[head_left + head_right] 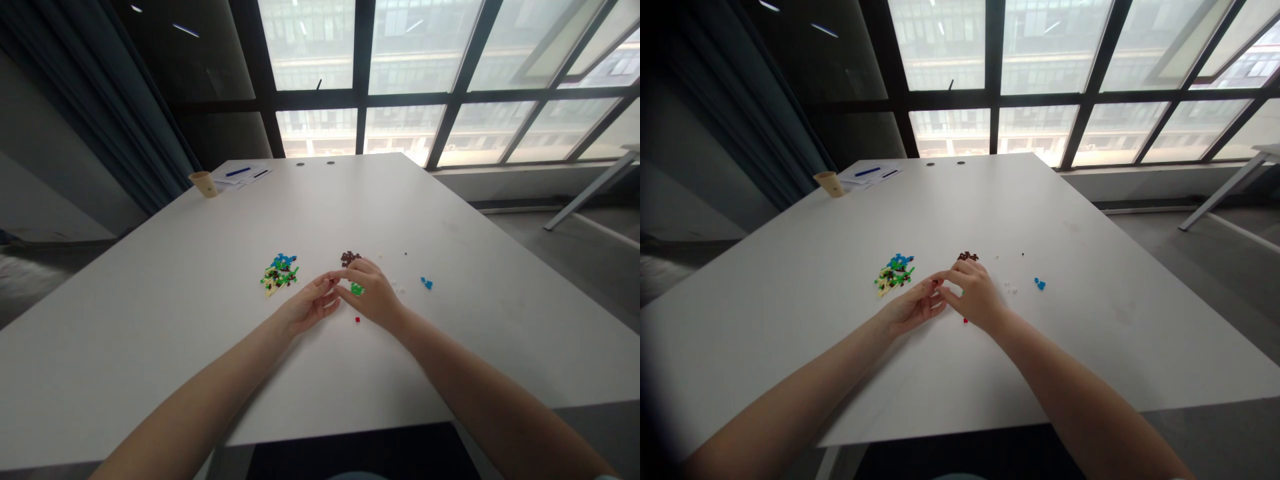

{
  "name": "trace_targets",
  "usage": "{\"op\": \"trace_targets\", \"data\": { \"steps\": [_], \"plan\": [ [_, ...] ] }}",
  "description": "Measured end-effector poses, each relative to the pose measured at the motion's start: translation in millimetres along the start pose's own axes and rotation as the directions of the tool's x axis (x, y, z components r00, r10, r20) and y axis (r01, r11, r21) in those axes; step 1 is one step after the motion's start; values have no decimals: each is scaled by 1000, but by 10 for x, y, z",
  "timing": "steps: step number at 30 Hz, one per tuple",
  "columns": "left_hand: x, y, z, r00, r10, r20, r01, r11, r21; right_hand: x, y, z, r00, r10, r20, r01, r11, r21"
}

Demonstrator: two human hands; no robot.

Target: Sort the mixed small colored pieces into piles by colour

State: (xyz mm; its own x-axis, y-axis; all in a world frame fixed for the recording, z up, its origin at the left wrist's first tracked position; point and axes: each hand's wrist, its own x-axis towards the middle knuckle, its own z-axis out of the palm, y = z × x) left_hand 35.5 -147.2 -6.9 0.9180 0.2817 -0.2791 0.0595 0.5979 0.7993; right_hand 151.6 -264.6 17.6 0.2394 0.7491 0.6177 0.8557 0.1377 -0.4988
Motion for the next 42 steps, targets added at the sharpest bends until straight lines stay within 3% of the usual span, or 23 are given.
{"op": "trace_targets", "data": {
  "steps": [3,6,9,10,12,14,16,18,31,42],
  "plan": [
    [-12,4,50,1000,-24,12,24,999,-21,-2,15,63,1000,-16,10,16,1000,-24],
    [11,56,30,996,-4,-90,5,1000,20,13,154,40,999,33,14,-31,996,-81],
    [64,168,-148,946,197,-259,-98,932,349,29,394,-37,970,243,17,-232,941,-247],
    [81,212,-242,906,319,-279,-131,836,532,32,476,-57,942,336,18,-313,894,-320],
    [104,295,-456,801,563,-205,-120,485,866,38,610,-73,869,492,45,-425,791,-440],
    [113,349,-659,782,621,-57,-49,152,987,46,685,-54,805,588,77,-477,719,-505],
    [119,366,-808,796,606,7,9,-24,1000,57,706,-18,773,627,96,-498,693,-522],
    [130,359,-892,805,592,23,44,-99,994,67,701,10,771,629,96,-501,693,-518],
    [189,339,-935,798,603,-14,117,-132,984,15,594,0,789,592,166,-428,723,-542],
    [138,364,-802,803,596,21,111,-184,977,-52,525,-90,852,517,88,-435,791,-431]
  ]
}}
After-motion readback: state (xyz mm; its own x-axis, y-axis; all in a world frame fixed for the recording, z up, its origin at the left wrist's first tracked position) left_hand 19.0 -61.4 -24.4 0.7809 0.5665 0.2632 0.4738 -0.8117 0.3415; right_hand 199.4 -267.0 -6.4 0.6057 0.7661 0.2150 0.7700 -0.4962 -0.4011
